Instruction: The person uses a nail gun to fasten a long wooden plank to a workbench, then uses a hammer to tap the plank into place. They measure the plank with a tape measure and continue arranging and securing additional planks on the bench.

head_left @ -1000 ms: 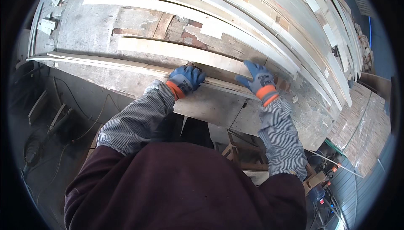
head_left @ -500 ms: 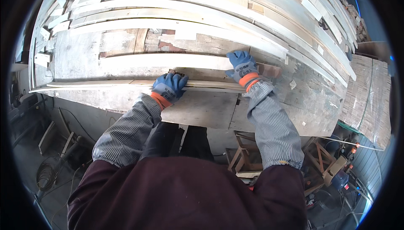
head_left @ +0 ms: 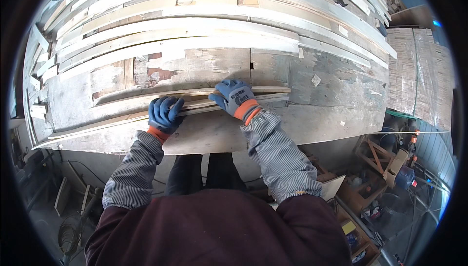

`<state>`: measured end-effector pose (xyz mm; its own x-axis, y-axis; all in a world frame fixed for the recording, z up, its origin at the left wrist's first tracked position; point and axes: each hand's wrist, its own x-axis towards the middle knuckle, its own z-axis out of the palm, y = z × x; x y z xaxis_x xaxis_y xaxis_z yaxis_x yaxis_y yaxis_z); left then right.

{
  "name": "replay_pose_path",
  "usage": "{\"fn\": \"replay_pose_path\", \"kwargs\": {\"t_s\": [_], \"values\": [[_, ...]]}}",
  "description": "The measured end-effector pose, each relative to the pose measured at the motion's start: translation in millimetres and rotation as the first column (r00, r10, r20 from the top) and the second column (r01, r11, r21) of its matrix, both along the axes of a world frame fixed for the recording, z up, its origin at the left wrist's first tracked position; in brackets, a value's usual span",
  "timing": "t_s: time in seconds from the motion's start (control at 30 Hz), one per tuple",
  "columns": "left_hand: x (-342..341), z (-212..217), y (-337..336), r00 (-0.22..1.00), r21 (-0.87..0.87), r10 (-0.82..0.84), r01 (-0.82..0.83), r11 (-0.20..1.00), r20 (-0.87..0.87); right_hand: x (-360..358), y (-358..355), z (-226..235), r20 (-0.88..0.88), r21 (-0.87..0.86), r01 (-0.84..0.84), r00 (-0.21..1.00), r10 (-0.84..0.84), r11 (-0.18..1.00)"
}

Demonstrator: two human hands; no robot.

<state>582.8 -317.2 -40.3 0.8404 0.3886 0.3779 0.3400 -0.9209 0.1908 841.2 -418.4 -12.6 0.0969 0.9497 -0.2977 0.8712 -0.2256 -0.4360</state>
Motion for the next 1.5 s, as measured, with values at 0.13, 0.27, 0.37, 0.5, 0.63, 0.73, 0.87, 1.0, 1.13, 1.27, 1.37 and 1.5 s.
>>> {"fn": "replay_pose_path", "kwargs": {"t_s": [0.13,0.27,0.37,0.5,0.63,0.73,0.87,1.0,1.13,1.27,1.37,1.5], "values": [[18.1,26.4,-1.2,0.980,-0.012,0.078,-0.082,0.997,-0.184,-10.2,0.3,6.6,0.015,-0.054,0.013,1.000,-0.012,0.998],[1.3,-5.1,4.5,0.925,-0.222,-0.022,-0.068,0.973,-0.380,-9.8,-17.6,0.0,-0.002,0.271,0.061,0.998,-0.063,0.961],[1.0,3.1,7.4,0.912,-0.233,-0.065,-0.035,0.972,-0.405,36.0,-50.8,10.0,-0.054,0.696,0.364,0.886,-0.460,0.619],[4.6,5.4,3.9,0.935,-0.205,-0.053,-0.021,0.978,-0.350,88.9,-119.3,-45.1,-0.627,0.375,0.924,0.317,-0.711,0.082],[16.2,19.5,6.0,0.837,-0.046,-0.013,-0.014,0.999,-0.548,77.4,-95.2,-49.9,-0.768,0.128,0.991,0.115,-0.630,0.024],[17.2,20.3,9.6,0.829,-0.109,-0.039,-0.027,0.994,-0.559,69.5,-89.7,-53.4,-0.742,0.083,0.996,0.069,-0.667,0.011],[14.0,8.0,18.6,0.842,-0.137,-0.063,-0.013,0.990,-0.537,79.4,-99.6,-54.5,-0.635,0.161,0.964,0.266,-0.725,0.213],[13.7,7.2,21.1,0.847,-0.118,-0.049,-0.017,0.993,-0.529,85.2,-92.7,-2.6,0.151,0.609,0.302,0.864,-0.481,0.733],[16.1,3.6,21.0,0.858,-0.136,-0.070,0.001,0.991,-0.509,65.8,-80.5,-12.6,0.330,0.271,-0.207,0.937,0.112,0.940],[14.9,11.0,13.2,0.843,-0.144,-0.039,-0.046,0.989,-0.537,62.9,-87.7,-38.2,0.383,0.261,-0.228,0.917,0.117,0.938],[10.3,8.6,4.6,0.850,-0.137,-0.007,-0.077,0.988,-0.527,58.4,-84.2,-36.0,0.371,0.340,-0.205,0.926,0.069,0.918],[32.8,40.0,-15.7,0.839,-0.062,0.029,-0.075,0.995,-0.544,60.3,-87.1,-42.4,0.401,0.378,-0.204,0.915,0.039,0.903]]}}
